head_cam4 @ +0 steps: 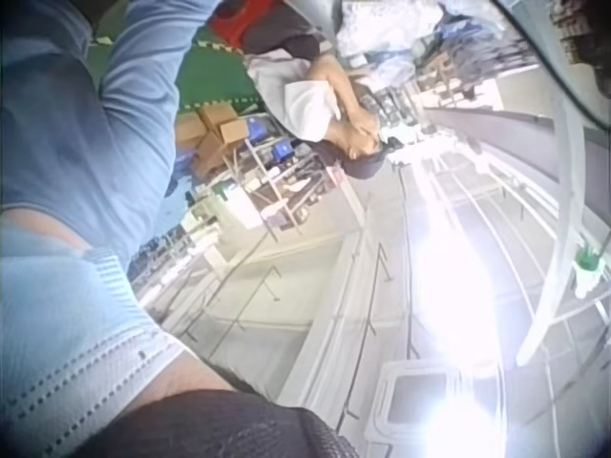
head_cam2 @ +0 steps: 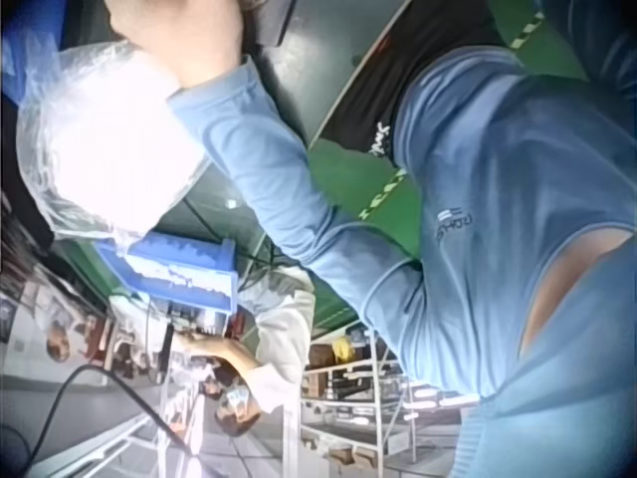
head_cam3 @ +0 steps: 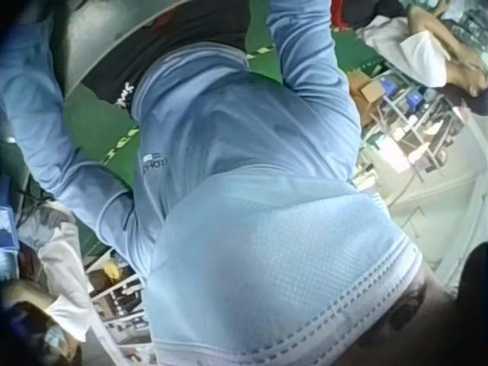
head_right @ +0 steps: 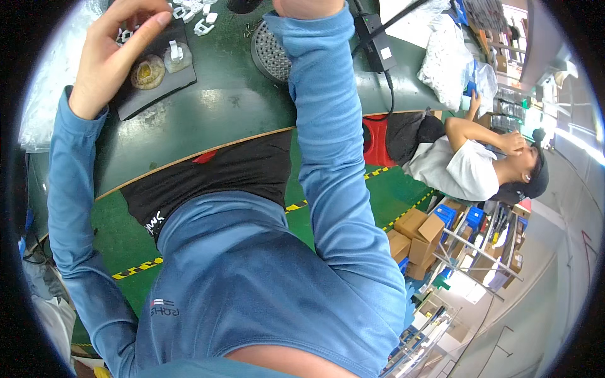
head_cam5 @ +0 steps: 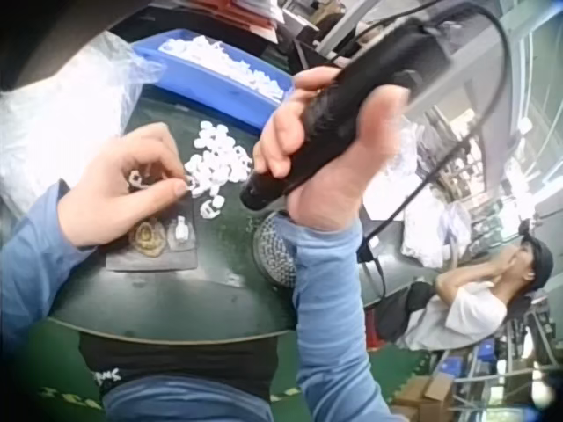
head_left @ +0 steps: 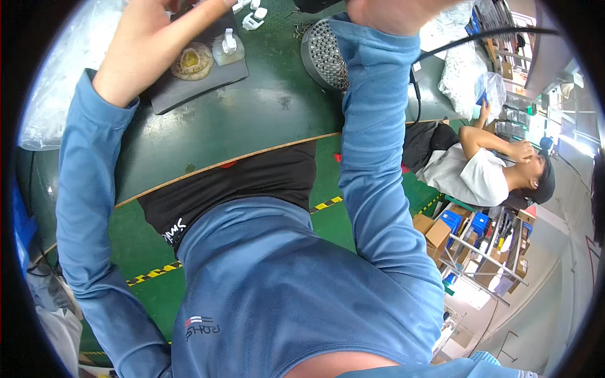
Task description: Assembling small white plastic components by placing them onto a base and using an electric screwdriver to fasten them.
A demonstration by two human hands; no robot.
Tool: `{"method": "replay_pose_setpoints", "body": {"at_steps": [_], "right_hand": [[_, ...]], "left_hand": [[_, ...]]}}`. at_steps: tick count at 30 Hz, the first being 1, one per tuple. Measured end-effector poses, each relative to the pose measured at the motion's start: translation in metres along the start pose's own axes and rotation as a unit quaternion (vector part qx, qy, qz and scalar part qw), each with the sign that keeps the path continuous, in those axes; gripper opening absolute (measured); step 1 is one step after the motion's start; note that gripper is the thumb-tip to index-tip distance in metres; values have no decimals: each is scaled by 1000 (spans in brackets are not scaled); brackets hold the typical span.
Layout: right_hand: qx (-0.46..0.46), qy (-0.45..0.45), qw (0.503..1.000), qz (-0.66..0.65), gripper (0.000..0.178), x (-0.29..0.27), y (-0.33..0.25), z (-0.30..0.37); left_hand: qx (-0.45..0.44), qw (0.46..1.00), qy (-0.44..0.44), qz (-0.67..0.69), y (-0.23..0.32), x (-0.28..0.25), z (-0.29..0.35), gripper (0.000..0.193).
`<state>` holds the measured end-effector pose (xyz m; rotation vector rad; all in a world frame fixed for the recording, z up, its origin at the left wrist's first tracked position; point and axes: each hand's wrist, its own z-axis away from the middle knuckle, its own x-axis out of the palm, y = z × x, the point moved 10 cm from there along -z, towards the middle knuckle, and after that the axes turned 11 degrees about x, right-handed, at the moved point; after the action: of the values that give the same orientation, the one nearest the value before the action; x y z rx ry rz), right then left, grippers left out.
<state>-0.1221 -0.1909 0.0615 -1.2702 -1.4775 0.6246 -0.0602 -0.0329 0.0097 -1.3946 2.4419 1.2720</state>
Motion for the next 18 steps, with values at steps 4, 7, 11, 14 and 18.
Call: {"method": "replay_pose_setpoints", "body": {"at_steps": [4,7,11,14,18], "right_hand": [[-4,-12,1000,-11,84,26,-22,11],[-1,60,996,74,76,2,-15,14],[-55,38,978,196,66,-18,-5,6],[-42,41,985,163,64,-15,-1,4],[-4,20,999,47,76,-14,-3,5]], "left_hand": [[91,994,-49,31,10,19,-9,6],[130,990,-61,-8,20,24,-10,6],[76,997,-9,-1,20,12,-8,4],[58,998,0,35,5,5,-4,4],[29,999,-21,35,13,15,-12,7]]}}
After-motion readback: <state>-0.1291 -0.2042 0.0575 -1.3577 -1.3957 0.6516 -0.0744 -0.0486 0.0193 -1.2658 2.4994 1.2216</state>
